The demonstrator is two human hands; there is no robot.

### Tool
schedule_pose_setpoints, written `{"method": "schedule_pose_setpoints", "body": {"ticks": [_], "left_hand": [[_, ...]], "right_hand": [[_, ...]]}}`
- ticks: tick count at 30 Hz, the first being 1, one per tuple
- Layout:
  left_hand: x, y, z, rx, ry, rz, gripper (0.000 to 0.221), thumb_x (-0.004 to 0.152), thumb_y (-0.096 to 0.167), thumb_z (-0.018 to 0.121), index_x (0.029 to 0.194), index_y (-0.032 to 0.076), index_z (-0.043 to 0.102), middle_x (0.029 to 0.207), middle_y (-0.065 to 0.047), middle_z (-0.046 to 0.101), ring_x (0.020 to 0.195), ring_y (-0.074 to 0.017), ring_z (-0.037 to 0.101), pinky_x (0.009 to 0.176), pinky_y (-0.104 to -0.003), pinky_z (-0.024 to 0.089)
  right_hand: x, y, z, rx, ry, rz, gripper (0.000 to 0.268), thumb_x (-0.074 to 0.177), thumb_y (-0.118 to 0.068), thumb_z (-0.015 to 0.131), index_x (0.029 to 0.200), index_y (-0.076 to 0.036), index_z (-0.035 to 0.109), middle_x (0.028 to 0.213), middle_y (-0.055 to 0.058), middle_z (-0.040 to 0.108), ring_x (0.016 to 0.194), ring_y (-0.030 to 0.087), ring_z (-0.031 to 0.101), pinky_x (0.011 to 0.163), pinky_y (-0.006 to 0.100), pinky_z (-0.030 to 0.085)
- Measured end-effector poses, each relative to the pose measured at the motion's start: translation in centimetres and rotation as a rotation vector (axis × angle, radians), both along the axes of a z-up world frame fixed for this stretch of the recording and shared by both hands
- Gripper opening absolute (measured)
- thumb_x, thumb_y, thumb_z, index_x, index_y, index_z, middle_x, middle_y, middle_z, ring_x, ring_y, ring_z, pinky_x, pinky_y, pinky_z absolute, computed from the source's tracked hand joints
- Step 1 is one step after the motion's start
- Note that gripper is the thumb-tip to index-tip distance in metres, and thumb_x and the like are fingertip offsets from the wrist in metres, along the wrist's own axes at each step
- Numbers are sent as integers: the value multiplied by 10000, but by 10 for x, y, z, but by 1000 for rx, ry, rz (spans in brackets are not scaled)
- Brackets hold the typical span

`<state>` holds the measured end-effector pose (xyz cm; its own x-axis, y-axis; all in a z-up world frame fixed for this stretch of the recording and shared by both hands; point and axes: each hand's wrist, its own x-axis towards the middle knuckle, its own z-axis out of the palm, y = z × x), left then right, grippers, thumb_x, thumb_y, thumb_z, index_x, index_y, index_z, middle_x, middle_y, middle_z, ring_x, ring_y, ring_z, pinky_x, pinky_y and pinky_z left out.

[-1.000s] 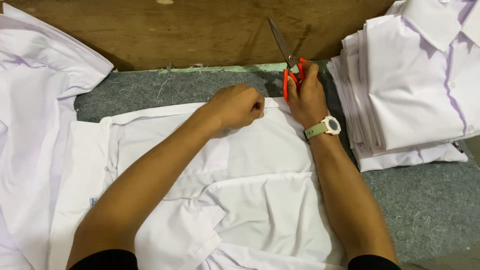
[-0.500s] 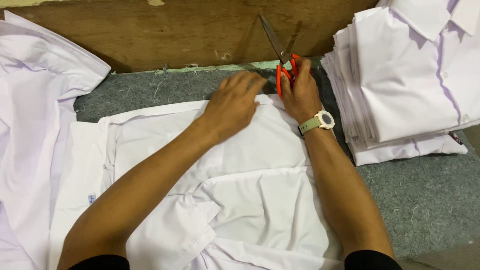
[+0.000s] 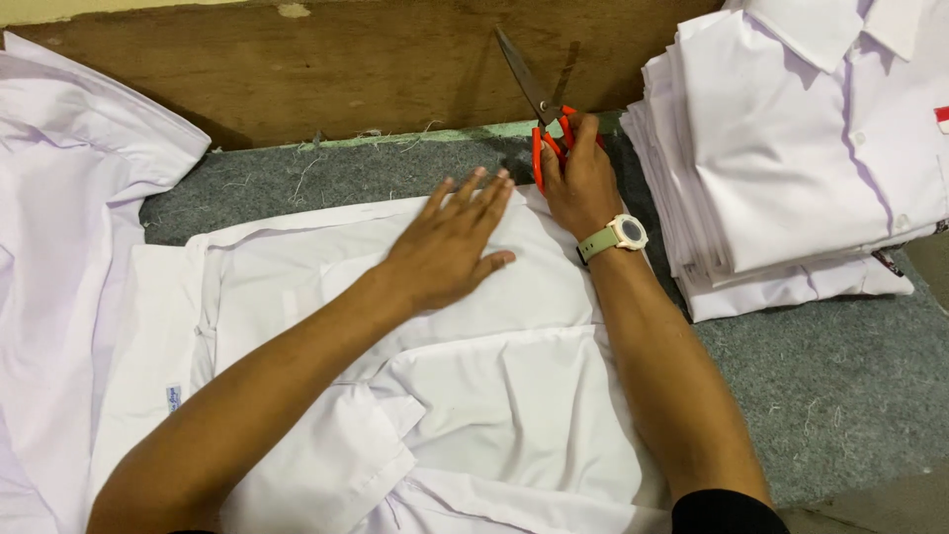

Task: Trimming excess threads from white shirts using scissors

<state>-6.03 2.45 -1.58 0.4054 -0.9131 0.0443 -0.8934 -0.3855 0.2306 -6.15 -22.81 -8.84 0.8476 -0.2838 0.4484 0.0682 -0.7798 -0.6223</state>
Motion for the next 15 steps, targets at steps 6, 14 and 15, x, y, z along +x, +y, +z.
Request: {"method": "schedule_pose_setpoints", "body": {"ticks": [6, 14, 15], "left_hand": [[-1, -26, -15, 17, 109, 44, 645, 1104, 428, 305, 1581, -5, 337, 1624, -207, 390, 1542, -366, 303, 1229, -565, 204], [62, -58, -61, -249, 202, 313, 372, 938, 281, 667, 1295, 190, 617, 1074, -2, 675, 1130, -317, 593, 953, -519, 430], [68, -59, -67, -275, 271, 326, 313, 913, 286, 702, 1213, 208, 657, 1005, 25, 695, 1084, -303, 614, 938, -523, 434]], "right_hand": [[-9, 11, 17, 26, -12, -12, 377, 1066, -221, 571, 1338, -44, 381, 1110, 327, 661, 1006, 578, 651, 800, 652, 522], [-14, 15, 28, -3, -134, 103, 351, 1057, -129, 588, 1295, -30, 350, 1029, 286, 676, 919, 560, 659, 757, 614, 512], [-15, 15, 29, -4, -149, 162, 369, 1036, -99, 618, 1275, -17, 349, 1015, 300, 668, 899, 573, 649, 733, 622, 500]]}}
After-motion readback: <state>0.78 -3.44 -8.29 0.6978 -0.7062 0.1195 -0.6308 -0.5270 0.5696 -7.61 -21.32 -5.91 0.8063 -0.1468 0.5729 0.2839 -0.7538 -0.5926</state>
